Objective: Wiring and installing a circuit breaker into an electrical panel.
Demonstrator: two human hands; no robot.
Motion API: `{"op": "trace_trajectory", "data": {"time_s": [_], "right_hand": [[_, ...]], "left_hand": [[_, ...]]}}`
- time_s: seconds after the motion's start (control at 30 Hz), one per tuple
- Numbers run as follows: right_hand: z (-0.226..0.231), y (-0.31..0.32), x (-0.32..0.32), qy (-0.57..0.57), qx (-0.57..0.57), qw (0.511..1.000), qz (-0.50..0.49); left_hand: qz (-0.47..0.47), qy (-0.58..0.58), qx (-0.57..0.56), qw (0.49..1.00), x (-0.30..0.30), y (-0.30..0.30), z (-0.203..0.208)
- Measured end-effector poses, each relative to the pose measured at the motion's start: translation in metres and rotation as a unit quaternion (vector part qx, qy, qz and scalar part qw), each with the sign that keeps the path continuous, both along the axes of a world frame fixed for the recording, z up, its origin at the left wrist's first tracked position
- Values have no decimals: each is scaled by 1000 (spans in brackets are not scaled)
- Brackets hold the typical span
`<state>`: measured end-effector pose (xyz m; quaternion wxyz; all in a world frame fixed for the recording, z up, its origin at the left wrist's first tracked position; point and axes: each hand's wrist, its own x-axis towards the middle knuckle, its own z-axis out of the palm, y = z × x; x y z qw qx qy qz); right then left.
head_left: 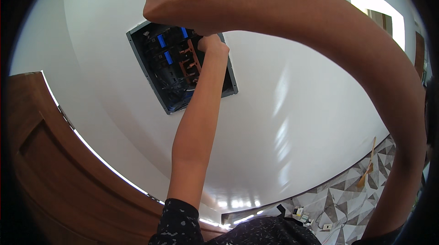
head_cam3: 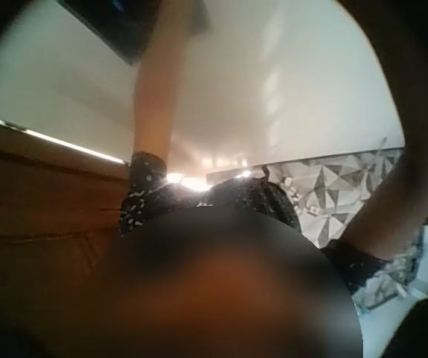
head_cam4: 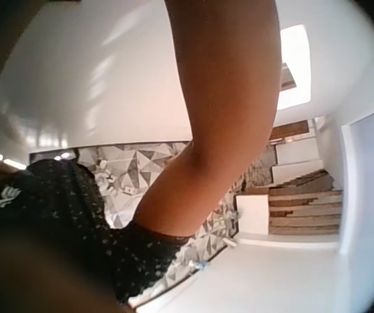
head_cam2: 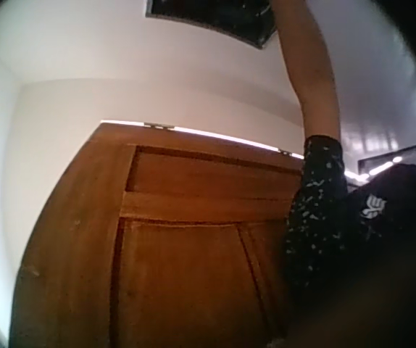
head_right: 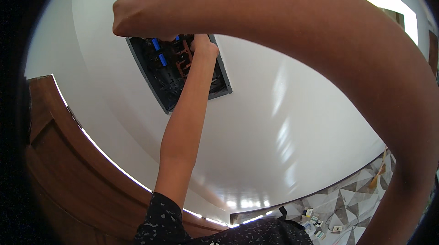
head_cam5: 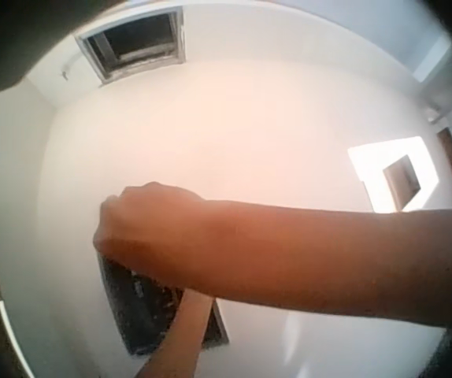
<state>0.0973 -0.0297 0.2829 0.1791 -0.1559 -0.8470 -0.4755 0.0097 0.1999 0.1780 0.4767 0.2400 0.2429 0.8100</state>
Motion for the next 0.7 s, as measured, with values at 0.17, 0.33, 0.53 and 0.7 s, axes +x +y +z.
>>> {"op": "trace_trajectory", "data": {"time_s": [0.17,0.33,0.53,0.7], "right_hand": [[-3,-1,5,26,-16,999,-12],[-8,-5,13,67,-16,997,-25],[-28,-24,-34,138,125,907,-378],[0,1,10,82,-54,995,-7]], "left_hand": [[14,14,-1,1000,0,7,0],[24,-3,-33,999,11,-8,2],[-31,8,39,999,-11,26,-2],[15,-16,26,999,0,13,-1]]}}
